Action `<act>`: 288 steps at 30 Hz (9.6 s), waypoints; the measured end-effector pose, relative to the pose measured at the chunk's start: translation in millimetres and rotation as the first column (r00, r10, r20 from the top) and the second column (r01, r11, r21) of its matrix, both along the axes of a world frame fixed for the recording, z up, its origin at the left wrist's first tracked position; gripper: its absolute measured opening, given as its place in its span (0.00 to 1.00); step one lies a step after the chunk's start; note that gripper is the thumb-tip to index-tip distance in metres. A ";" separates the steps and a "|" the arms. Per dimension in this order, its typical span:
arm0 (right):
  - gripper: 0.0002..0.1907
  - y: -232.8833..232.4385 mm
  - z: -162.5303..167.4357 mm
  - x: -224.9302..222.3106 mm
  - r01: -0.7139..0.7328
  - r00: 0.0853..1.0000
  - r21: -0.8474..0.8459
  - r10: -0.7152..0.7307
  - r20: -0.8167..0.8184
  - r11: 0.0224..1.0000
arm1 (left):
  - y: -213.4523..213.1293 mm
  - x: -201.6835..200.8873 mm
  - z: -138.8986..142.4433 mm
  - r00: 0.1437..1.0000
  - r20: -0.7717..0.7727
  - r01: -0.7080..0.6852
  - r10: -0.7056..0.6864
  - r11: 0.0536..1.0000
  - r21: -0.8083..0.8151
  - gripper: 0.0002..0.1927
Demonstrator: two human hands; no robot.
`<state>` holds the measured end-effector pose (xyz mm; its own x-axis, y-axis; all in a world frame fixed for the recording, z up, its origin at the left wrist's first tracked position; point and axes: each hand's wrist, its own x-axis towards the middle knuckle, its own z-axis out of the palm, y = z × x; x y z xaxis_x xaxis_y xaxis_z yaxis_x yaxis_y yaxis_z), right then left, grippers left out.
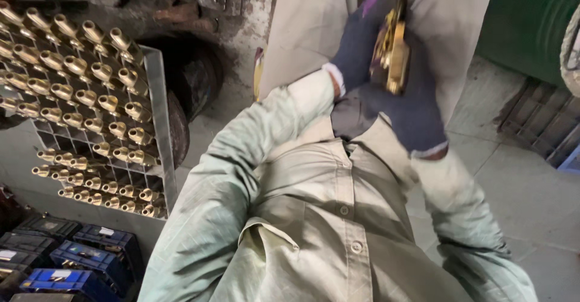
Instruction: The person sits and polishes brass faucet fixtures using a cloth. They hold a fixture in their lap, rubbing the metal surface with a cloth, then place the item into a metal rack and pick up another from a bin.
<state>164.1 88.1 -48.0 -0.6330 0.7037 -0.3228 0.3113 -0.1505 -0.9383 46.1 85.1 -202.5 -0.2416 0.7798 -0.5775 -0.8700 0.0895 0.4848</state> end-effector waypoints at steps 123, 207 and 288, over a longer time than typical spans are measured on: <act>0.65 -114.1 44.4 79.3 -0.118 0.970 -0.147 0.083 -0.227 0.982 | -104.4 10.4 138.2 0.982 -0.146 0.172 -0.119 0.883 0.437 0.22; 0.46 -75.1 56.5 32.0 0.062 0.993 -0.078 -0.054 0.109 0.995 | -50.7 -15.4 100.4 0.921 -0.327 0.320 -0.213 0.892 0.320 0.19; 0.16 135.0 -52.6 -56.9 -0.525 0.848 0.540 0.352 0.396 0.658 | 88.2 -35.3 -67.6 0.992 -0.119 0.034 -0.036 0.999 -0.018 0.29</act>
